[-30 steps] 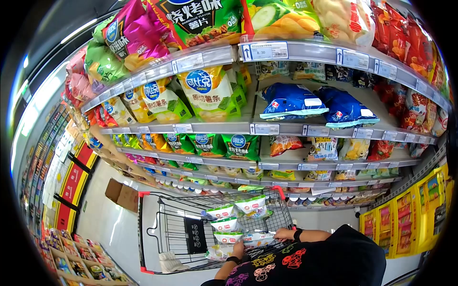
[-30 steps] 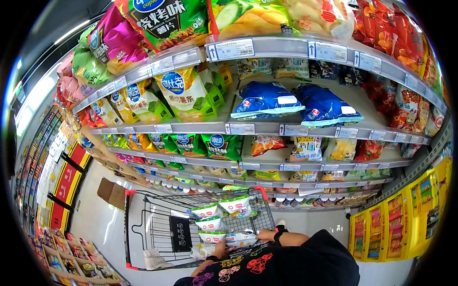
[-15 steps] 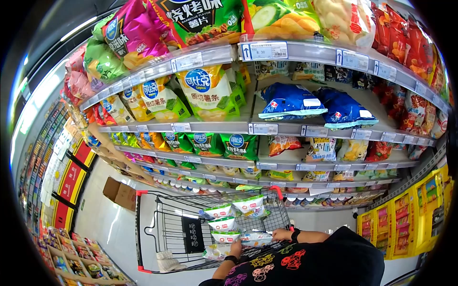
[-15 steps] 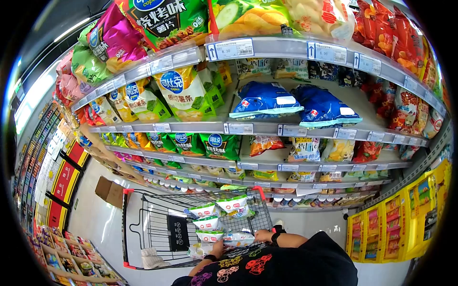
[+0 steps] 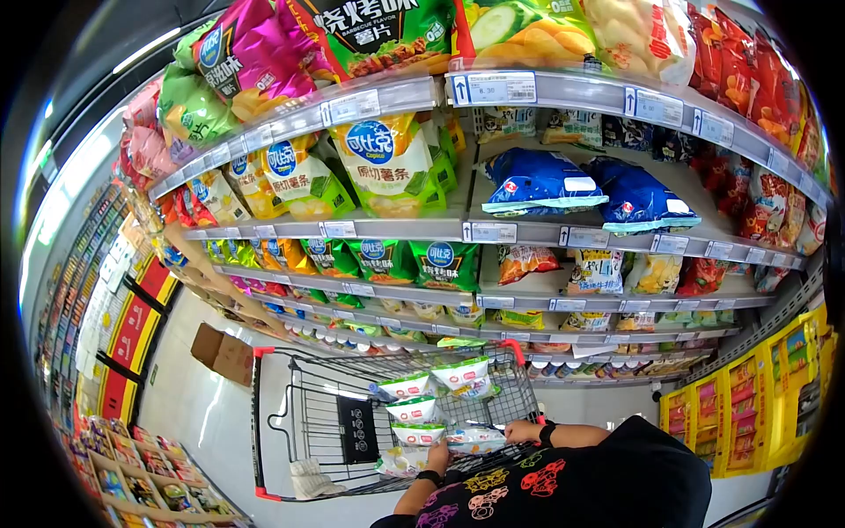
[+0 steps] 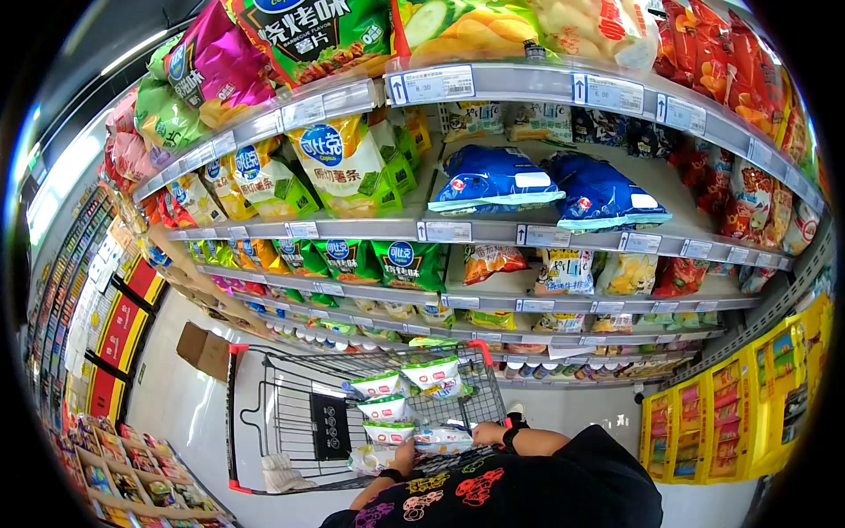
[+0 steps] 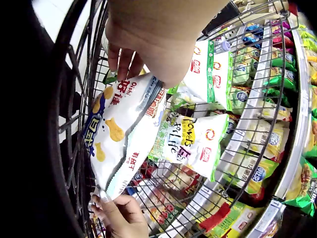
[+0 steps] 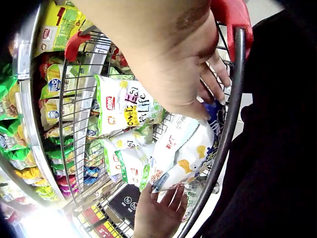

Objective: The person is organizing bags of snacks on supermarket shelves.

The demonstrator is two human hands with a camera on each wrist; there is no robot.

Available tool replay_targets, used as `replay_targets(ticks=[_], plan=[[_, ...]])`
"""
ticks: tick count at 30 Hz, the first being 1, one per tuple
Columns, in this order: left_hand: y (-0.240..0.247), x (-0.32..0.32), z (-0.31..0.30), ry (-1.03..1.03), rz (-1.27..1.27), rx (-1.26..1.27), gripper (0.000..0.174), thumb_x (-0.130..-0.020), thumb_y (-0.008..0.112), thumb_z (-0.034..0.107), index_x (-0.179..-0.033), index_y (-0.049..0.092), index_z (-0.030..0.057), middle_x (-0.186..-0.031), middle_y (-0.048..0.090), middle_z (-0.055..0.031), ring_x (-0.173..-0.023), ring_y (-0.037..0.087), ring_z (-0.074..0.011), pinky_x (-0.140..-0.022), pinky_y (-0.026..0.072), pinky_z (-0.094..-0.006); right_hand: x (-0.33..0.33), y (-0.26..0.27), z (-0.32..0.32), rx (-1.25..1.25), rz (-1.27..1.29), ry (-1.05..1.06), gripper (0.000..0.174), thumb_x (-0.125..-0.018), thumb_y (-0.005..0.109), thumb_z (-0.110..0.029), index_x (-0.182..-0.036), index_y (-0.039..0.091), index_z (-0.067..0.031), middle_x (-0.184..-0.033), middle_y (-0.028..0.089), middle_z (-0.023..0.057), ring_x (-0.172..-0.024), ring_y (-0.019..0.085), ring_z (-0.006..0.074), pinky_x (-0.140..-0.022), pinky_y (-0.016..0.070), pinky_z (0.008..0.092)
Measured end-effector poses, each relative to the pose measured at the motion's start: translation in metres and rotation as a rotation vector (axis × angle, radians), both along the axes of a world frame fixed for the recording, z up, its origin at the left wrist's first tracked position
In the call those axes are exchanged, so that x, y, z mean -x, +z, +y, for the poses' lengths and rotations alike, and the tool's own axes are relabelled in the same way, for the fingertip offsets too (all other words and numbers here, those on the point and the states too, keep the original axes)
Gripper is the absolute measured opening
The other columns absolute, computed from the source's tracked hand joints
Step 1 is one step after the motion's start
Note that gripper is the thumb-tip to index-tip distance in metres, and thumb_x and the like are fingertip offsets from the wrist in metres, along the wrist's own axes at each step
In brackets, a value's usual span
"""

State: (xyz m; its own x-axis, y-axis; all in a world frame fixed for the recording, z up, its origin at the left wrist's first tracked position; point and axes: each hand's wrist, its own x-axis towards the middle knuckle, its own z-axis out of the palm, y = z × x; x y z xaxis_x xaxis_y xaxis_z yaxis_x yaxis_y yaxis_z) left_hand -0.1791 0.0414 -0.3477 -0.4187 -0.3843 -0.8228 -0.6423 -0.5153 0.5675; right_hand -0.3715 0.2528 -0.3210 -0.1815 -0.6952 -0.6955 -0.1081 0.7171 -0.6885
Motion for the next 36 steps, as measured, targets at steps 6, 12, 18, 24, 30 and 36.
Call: replay_targets(ticks=[6, 12, 18, 24, 30, 36], plan=[[0.002, 0.001, 0.007, 0.048, 0.024, 0.115, 0.037, -0.084, 0.048, 0.035, -0.097, 0.054, 0.0007, -0.069, 0.058, -0.0074, -0.055, 0.055, -0.0166, -0.045, 0.0412, -0.0293, -0.003, 0.003, 0.0, -0.023, 0.07, 0.065, 0.016, -0.07, 0.068, -0.018, -0.067, 0.056, -0.0075, -0.06, 0.056, 0.0011, -0.055, 0.052, 0.0111, -0.05, 0.041, 0.0272], [-0.022, -0.001, 0.002, -0.053, -0.05, 0.289, 0.04, -0.084, 0.048, 0.034, -0.094, 0.055, -0.004, -0.074, 0.061, -0.0142, -0.063, 0.059, -0.0226, -0.055, 0.0444, -0.0335, -0.006, 0.006, 0.001, 0.036, 0.16, 0.041, 0.02, -0.069, 0.068, -0.024, -0.071, 0.058, -0.0074, -0.066, 0.058, 0.0031, -0.061, 0.054, 0.0148, -0.056, 0.0423, 0.0303], [-0.019, 0.005, 0.009, -0.011, 0.071, 0.598, 0.042, -0.085, 0.042, 0.034, -0.089, 0.058, -0.005, -0.078, 0.061, -0.0213, -0.076, 0.059, -0.0326, -0.07, 0.0434, -0.0385, -0.011, 0.005, 0.006, 0.112, 0.07, -0.13, 0.015, -0.069, 0.068, -0.016, -0.072, 0.056, -0.0068, -0.063, 0.054, 0.001, -0.058, 0.05, 0.0124, -0.055, 0.0406, 0.0315], [0.018, 0.028, 0.006, 0.221, 0.168, 0.665, 0.04, -0.085, 0.04, 0.03, -0.08, 0.057, -0.006, -0.07, 0.058, -0.018, -0.065, 0.052, -0.0262, -0.065, 0.0404, -0.0379, -0.014, 0.037, -0.011, 0.48, 0.074, -0.434, 0.013, -0.072, 0.063, -0.013, -0.071, 0.054, -0.0042, -0.075, 0.05, 0.0046, -0.076, 0.049, 0.015, -0.068, 0.038, 0.0282], [0.062, 0.045, -0.018, 0.497, 0.3, 0.432, 0.043, -0.09, 0.038, 0.034, -0.082, 0.059, -0.0022, -0.075, 0.056, -0.0063, -0.065, 0.047, -0.0173, -0.06, 0.0396, -0.0316, 0.009, 0.119, -0.038, 0.567, -0.487, -0.57, 0.008, -0.081, 0.049, -0.002, -0.074, 0.045, -0.0045, -0.139, 0.031, 0.015, -0.126, 0.029, 0.0235, -0.102, 0.022, 0.0319], [0.124, 0.063, 0.018, 0.685, 0.802, 0.042, 0.052, -0.09, 0.032, 0.047, -0.115, 0.052, 0.0054, -0.115, 0.052, -0.0108, -0.102, 0.051, -0.024, -0.09, 0.0403, -0.0355, 0.03, 0.245, -0.001, 0.896, -0.75, -0.591, 0.008, -0.08, 0.045, 0.0, -0.074, 0.046, -0.0056, -0.135, 0.036, 0.0183, -0.125, 0.033, 0.0261, -0.102, 0.0258, 0.0366]])
